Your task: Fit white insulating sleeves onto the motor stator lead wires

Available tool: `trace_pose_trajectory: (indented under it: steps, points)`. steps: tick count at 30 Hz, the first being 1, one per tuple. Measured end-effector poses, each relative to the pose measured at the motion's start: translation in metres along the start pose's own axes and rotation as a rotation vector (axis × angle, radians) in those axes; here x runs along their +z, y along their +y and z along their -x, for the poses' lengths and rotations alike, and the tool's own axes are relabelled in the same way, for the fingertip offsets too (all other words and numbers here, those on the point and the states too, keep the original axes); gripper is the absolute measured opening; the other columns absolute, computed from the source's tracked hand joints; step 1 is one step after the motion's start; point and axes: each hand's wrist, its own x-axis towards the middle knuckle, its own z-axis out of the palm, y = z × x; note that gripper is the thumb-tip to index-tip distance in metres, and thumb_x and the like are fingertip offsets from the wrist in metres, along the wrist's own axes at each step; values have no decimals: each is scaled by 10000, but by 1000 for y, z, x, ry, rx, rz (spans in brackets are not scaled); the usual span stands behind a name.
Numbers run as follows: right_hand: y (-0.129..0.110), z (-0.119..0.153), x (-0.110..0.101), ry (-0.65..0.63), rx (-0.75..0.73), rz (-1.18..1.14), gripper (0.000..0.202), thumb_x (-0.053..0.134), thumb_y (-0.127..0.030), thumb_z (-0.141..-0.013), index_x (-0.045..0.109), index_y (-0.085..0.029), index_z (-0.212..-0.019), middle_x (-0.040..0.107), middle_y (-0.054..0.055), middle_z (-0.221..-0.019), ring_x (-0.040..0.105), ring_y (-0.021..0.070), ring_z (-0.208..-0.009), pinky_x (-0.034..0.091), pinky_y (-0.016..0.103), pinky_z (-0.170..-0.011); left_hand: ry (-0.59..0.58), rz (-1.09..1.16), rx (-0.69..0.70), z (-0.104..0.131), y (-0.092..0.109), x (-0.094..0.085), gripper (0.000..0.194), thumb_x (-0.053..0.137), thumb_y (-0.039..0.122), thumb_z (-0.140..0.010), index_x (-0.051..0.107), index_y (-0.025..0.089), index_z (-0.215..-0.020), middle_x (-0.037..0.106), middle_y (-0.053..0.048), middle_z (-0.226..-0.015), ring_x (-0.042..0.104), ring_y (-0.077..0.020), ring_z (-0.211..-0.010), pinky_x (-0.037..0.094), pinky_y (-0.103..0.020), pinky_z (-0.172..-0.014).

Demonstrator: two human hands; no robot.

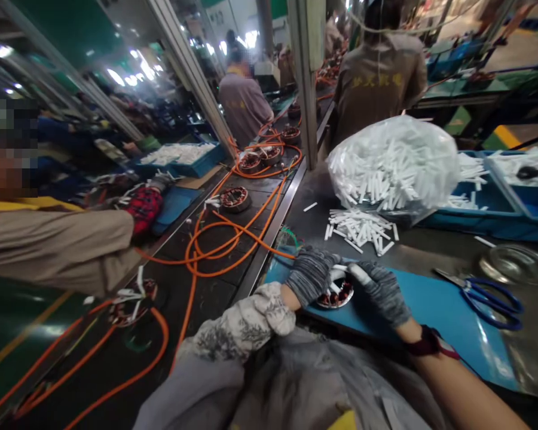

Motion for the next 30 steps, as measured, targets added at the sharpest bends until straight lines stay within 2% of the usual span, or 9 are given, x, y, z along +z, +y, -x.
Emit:
trace_pose_trajectory:
  steps: [4,7,10,13,16,20,25,27,30]
  points:
    - [-4,1,-3,-38,28,-32,499,513,-607,-988,804,-212,-899,810,72,-872,724,215,-755,580,335,-752,57,-41,37,11,-19,-1,350,533,446,-1051,760,189,-1124,760,-84,-1066,682,-241,-1042,467,-408,-1053]
    - [-8,2,-8,-76,39,-43,452,534,-573,-991,810,-218,-1027,818,74,-983,745,227,-857,595,372,-857,74,55,41,17,-31,6,352,524,419,-1059,754,175,-1166,753,-89,-1069,675,-241,-1046,484,-384,-1028]
    - [-9,3,-20,-232,24,-123,449,658,-542,-938,732,-276,-1291,782,49,-1218,734,257,-1076,577,433,-998,110,145,55,19,-37,18,354,492,378,-1075,731,196,-1261,749,-83,-1071,666,-241,-1057,494,-387,-1013]
    - [-8,4,-32,-368,-9,-236,511,615,-539,-976,625,-314,-1435,707,37,-1382,674,267,-1242,531,490,-1095,112,160,78,20,-37,25,364,458,362,-1085,739,191,-1239,745,-81,-1037,661,-239,-1035,484,-410,-1030]
    - [-6,2,-34,-367,-29,-204,459,537,-568,-1011,686,-302,-1354,748,39,-1293,690,255,-1193,530,479,-1095,109,127,67,21,-36,27,406,427,385,-1090,738,153,-1210,736,-104,-1059,649,-253,-1054,473,-436,-1054]
    - [-5,-3,-18,-331,-72,-89,425,513,-575,-1024,743,-270,-1212,776,46,-1098,699,227,-1022,562,417,-979,86,118,115,21,-37,24,458,360,400,-1103,719,140,-1219,724,-117,-1047,642,-262,-1055,472,-459,-1054]
    - [-8,-9,5,-215,-105,85,589,399,-632,-1052,774,-212,-878,735,59,-819,624,181,-757,510,357,-822,85,211,125,24,-41,19,386,417,382,-1082,725,154,-1125,716,-99,-1049,638,-246,-1051,469,-434,-1050]
    - [-8,-12,4,-252,-118,103,587,413,-648,-1042,787,-220,-894,746,58,-839,626,184,-766,500,359,-828,83,241,112,25,-43,15,367,427,369,-1078,723,158,-1123,716,-95,-1055,635,-241,-1044,472,-418,-1033]
    - [-7,-14,-5,-355,-146,36,534,444,-643,-1033,795,-241,-1038,775,60,-968,662,203,-850,514,364,-849,41,212,134,26,-45,6,359,434,368,-1076,725,161,-1111,719,-96,-1044,634,-238,-1029,472,-402,-1019]
